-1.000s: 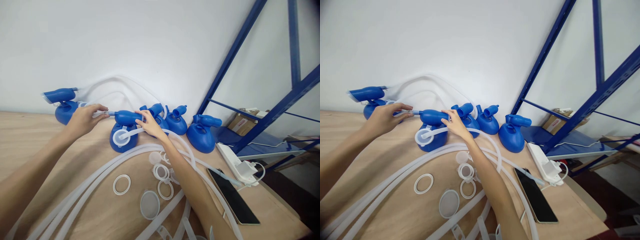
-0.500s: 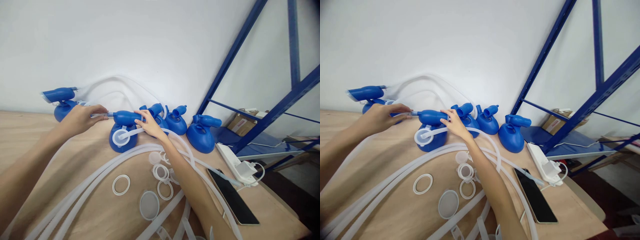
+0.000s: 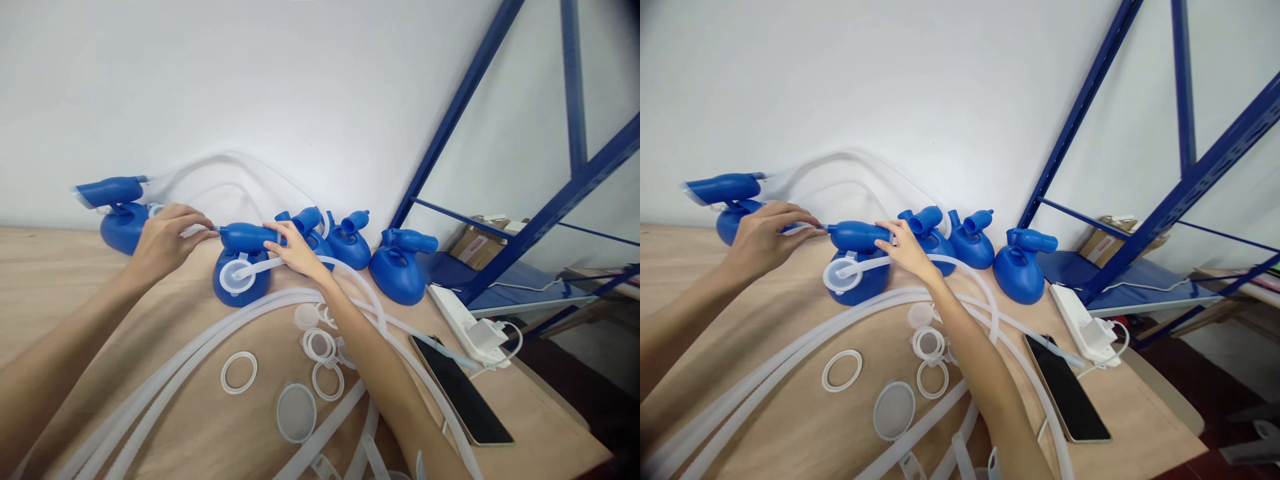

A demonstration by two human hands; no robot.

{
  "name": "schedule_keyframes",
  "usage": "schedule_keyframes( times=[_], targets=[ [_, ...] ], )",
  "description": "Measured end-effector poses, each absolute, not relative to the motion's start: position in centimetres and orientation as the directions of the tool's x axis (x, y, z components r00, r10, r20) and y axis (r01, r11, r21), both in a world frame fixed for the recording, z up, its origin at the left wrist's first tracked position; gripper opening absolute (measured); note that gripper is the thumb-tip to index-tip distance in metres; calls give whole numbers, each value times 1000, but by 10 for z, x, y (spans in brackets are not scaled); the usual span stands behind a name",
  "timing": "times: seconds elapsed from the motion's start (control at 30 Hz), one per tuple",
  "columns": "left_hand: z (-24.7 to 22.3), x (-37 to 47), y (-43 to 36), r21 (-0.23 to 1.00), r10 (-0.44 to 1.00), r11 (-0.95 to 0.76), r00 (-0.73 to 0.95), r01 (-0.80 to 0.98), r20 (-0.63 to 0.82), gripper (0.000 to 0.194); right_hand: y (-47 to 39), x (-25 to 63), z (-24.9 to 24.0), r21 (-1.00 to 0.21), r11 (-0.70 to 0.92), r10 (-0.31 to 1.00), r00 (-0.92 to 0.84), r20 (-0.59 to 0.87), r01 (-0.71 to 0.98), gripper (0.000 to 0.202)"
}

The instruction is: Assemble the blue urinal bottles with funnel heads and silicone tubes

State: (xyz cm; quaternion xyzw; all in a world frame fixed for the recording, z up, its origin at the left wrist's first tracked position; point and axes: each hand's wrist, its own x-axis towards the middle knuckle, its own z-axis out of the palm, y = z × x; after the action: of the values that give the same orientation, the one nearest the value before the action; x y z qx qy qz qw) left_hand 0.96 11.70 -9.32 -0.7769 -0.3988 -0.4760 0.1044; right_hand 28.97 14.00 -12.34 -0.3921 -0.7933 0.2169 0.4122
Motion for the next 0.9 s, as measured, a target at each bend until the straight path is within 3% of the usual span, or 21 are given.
schedule_keyframes(
  times=[0.17, 0.27, 0.53, 0.77, 0.9],
  targets=[
    [-96, 13, 116, 333, 585, -631, 148, 701, 797, 34, 138, 288, -124, -670, 602, 798, -339, 498, 433, 47],
    [-98, 19, 115, 486, 680, -588, 70, 646, 730, 31, 135, 287, -124, -678, 608, 794, -347, 500, 413, 47],
    [-96, 26, 117, 738, 853, -400, -73, 543, 516, 43, 133, 287, -120, -680, 621, 782, -371, 501, 390, 45],
    [-86, 14, 118, 739, 917, -354, 56, 572, 396, 47, 129, 287, -115, -647, 641, 765, -413, 494, 414, 46],
    [-83, 14, 117, 659, 891, -364, 41, 658, 452, 44, 127, 288, -114, -647, 638, 767, -417, 487, 418, 46]
  ],
)
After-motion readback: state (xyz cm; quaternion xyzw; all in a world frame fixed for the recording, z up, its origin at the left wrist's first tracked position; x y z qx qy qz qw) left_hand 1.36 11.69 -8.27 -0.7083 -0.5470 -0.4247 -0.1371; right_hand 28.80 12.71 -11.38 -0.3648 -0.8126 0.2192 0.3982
